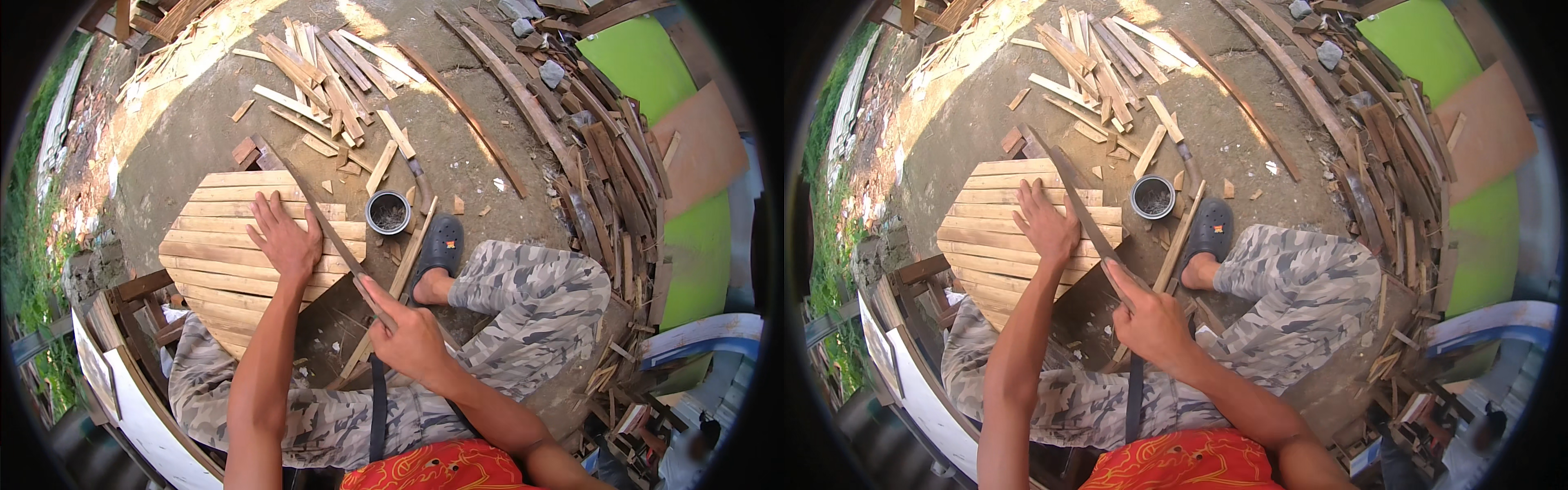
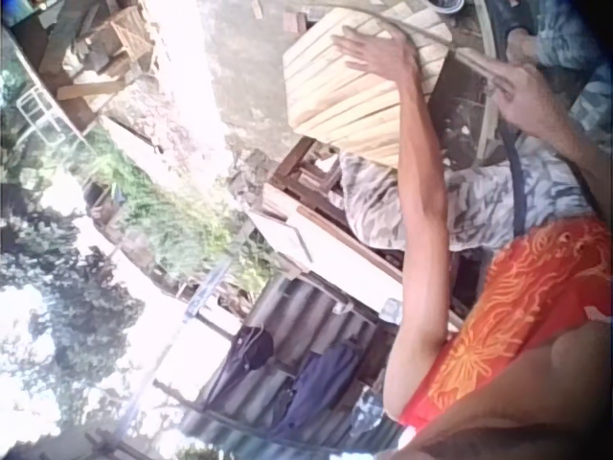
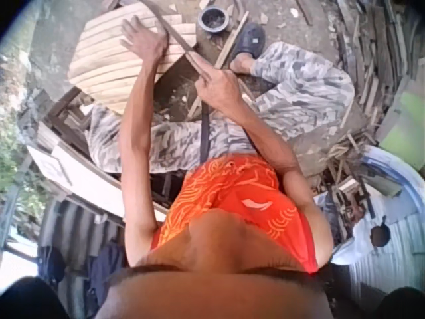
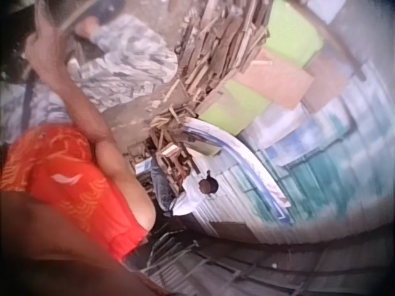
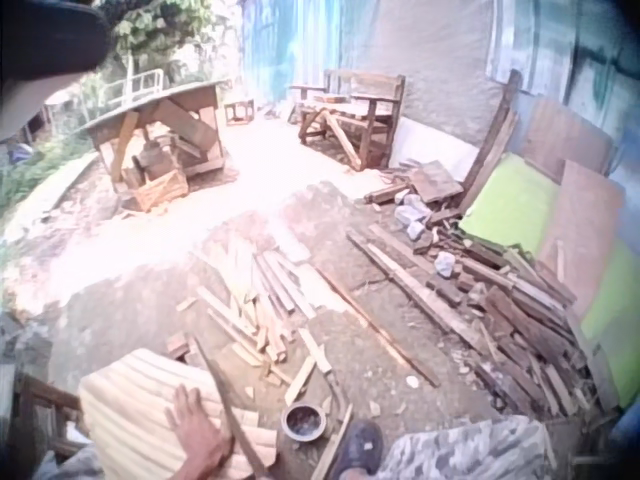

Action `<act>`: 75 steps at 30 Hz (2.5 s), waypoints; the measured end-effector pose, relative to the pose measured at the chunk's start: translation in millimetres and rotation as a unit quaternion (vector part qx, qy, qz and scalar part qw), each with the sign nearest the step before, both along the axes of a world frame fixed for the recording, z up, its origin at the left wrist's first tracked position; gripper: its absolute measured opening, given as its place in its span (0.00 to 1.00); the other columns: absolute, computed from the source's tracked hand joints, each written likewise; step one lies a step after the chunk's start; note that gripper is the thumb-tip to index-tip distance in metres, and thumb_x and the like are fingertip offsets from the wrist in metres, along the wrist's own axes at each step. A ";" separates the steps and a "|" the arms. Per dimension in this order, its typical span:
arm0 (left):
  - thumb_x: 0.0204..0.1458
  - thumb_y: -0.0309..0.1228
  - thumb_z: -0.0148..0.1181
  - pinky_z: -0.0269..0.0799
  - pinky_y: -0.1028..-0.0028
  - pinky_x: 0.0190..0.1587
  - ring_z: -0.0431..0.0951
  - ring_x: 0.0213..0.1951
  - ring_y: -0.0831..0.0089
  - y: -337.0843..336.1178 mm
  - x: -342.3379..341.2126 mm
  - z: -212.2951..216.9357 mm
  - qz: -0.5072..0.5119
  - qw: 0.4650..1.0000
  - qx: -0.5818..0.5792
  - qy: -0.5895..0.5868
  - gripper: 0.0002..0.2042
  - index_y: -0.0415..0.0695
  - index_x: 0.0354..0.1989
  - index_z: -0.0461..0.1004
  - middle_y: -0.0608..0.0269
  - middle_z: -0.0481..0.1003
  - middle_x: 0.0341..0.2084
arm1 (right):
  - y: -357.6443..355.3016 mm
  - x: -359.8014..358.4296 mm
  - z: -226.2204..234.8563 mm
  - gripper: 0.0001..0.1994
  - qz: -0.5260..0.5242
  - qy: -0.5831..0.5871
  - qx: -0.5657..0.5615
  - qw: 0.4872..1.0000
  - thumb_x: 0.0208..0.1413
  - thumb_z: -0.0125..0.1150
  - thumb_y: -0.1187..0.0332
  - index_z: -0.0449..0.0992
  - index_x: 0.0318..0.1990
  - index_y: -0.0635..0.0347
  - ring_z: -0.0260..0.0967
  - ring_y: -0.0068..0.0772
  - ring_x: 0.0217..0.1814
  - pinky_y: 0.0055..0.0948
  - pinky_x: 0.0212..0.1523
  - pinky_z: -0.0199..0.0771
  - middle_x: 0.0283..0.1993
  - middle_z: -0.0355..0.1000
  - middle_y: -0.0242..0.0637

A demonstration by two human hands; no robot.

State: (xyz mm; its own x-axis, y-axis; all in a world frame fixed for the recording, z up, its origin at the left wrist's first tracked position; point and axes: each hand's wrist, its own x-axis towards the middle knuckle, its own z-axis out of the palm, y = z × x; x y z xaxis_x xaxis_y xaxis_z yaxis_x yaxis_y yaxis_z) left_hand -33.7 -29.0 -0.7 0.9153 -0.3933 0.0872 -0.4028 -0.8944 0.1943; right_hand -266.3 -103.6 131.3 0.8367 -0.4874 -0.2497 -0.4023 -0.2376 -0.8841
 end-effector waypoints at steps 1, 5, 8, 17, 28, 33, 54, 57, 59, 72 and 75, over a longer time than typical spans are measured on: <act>0.63 0.52 0.51 0.33 0.41 0.76 0.43 0.79 0.51 0.0 0.1 -0.6 -0.003 1.000 -0.005 -0.013 0.37 0.40 0.74 0.56 0.45 0.49 0.77 | 2.7 -23.8 16.0 0.35 0.001 0.031 0.008 0.999 0.50 0.59 0.75 0.70 0.70 0.50 0.80 0.58 0.31 0.47 0.35 0.81 0.37 0.80 0.57; 0.64 0.50 0.50 0.33 0.41 0.76 0.43 0.79 0.51 0.1 -1.8 0.2 0.002 1.000 0.003 0.004 0.35 0.39 0.74 0.56 0.45 0.49 0.77 | -5.8 -13.8 36.3 0.35 -0.010 0.027 0.023 0.999 0.50 0.59 0.78 0.70 0.70 0.51 0.82 0.51 0.32 0.42 0.35 0.83 0.47 0.81 0.53; 0.64 0.49 0.50 0.34 0.40 0.76 0.43 0.79 0.50 -1.5 -0.1 2.2 -0.005 1.000 -0.011 -0.005 0.35 0.39 0.73 0.56 0.45 0.50 0.76 | -26.9 81.2 -8.9 0.32 -0.003 0.053 0.018 0.998 0.51 0.59 0.74 0.71 0.69 0.54 0.80 0.57 0.30 0.47 0.33 0.79 0.34 0.78 0.62; 0.63 0.47 0.51 0.35 0.39 0.75 0.45 0.78 0.49 1.0 0.1 -1.7 0.001 0.999 -0.035 -0.022 0.32 0.41 0.72 0.59 0.45 0.51 0.76 | 0.0 -27.0 13.9 0.32 -0.033 0.021 0.026 0.999 0.53 0.57 0.78 0.71 0.70 0.53 0.83 0.49 0.33 0.41 0.38 0.80 0.38 0.80 0.57; 0.64 0.43 0.50 0.39 0.39 0.75 0.50 0.77 0.50 4.1 0.5 3.2 0.004 0.998 -0.058 -0.029 0.29 0.41 0.70 0.64 0.44 0.55 0.75 | -23.4 113.6 -61.3 0.29 0.001 -0.109 -0.044 0.993 0.56 0.56 0.75 0.72 0.68 0.60 0.82 0.46 0.53 0.34 0.55 0.76 0.57 0.77 0.60; 0.63 0.44 0.50 0.41 0.40 0.75 0.52 0.77 0.50 3.3 0.3 0.0 0.001 0.998 -0.058 -0.029 0.28 0.42 0.69 0.67 0.43 0.57 0.74 | 1.8 -23.7 22.7 0.30 -0.005 0.072 0.002 0.997 0.56 0.58 0.79 0.70 0.70 0.60 0.79 0.44 0.60 0.32 0.57 0.76 0.57 0.78 0.58; 0.60 0.44 0.55 0.44 0.43 0.74 0.57 0.74 0.53 8.7 4.7 2.4 -0.015 0.997 -0.060 -0.056 0.28 0.46 0.67 0.70 0.47 0.62 0.71 | -7.9 10.0 35.6 0.30 0.040 -0.012 -0.009 0.999 0.55 0.57 0.79 0.70 0.69 0.64 0.76 0.50 0.64 0.37 0.60 0.74 0.59 0.75 0.64; 0.60 0.43 0.54 0.45 0.43 0.74 0.57 0.74 0.54 8.9 4.0 2.9 -0.021 0.995 -0.079 -0.060 0.27 0.46 0.66 0.71 0.47 0.62 0.71 | -27.0 121.0 -33.2 0.30 0.031 -0.031 -0.014 0.999 0.53 0.56 0.74 0.69 0.68 0.68 0.76 0.59 0.60 0.37 0.61 0.72 0.60 0.73 0.65; 0.60 0.42 0.55 0.45 0.43 0.74 0.57 0.74 0.54 12.8 2.8 4.3 -0.010 0.995 -0.080 -0.063 0.26 0.46 0.66 0.71 0.47 0.62 0.71 | -32.3 153.2 -58.7 0.31 0.019 -0.035 0.002 0.999 0.55 0.56 0.75 0.68 0.70 0.65 0.76 0.34 0.43 0.31 0.47 0.76 0.49 0.78 0.48; 0.61 0.41 0.55 0.43 0.44 0.75 0.55 0.75 0.53 8.7 4.2 6.9 -0.011 0.997 -0.069 -0.032 0.26 0.44 0.66 0.70 0.45 0.60 0.72 | -24.1 100.5 -0.3 0.31 0.032 0.092 -0.029 0.995 0.54 0.56 0.76 0.69 0.70 0.64 0.77 0.30 0.54 0.28 0.58 0.73 0.56 0.79 0.51; 0.61 0.43 0.52 0.41 0.46 0.76 0.55 0.76 0.56 9.7 3.7 5.8 -0.003 0.997 -0.065 -0.034 0.27 0.47 0.67 0.70 0.49 0.61 0.72 | -29.0 150.2 -43.4 0.31 0.025 0.053 0.005 0.998 0.55 0.55 0.75 0.68 0.70 0.66 0.77 0.38 0.58 0.30 0.61 0.71 0.59 0.77 0.57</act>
State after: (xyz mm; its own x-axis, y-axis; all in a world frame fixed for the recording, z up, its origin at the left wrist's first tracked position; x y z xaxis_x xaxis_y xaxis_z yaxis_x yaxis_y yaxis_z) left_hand -30.0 -19.3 5.0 0.9031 -0.3807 0.1989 -0.4247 -0.8607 0.2808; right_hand -116.1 -132.6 87.9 0.8281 -0.4435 -0.3429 -0.4819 -0.2507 -0.8396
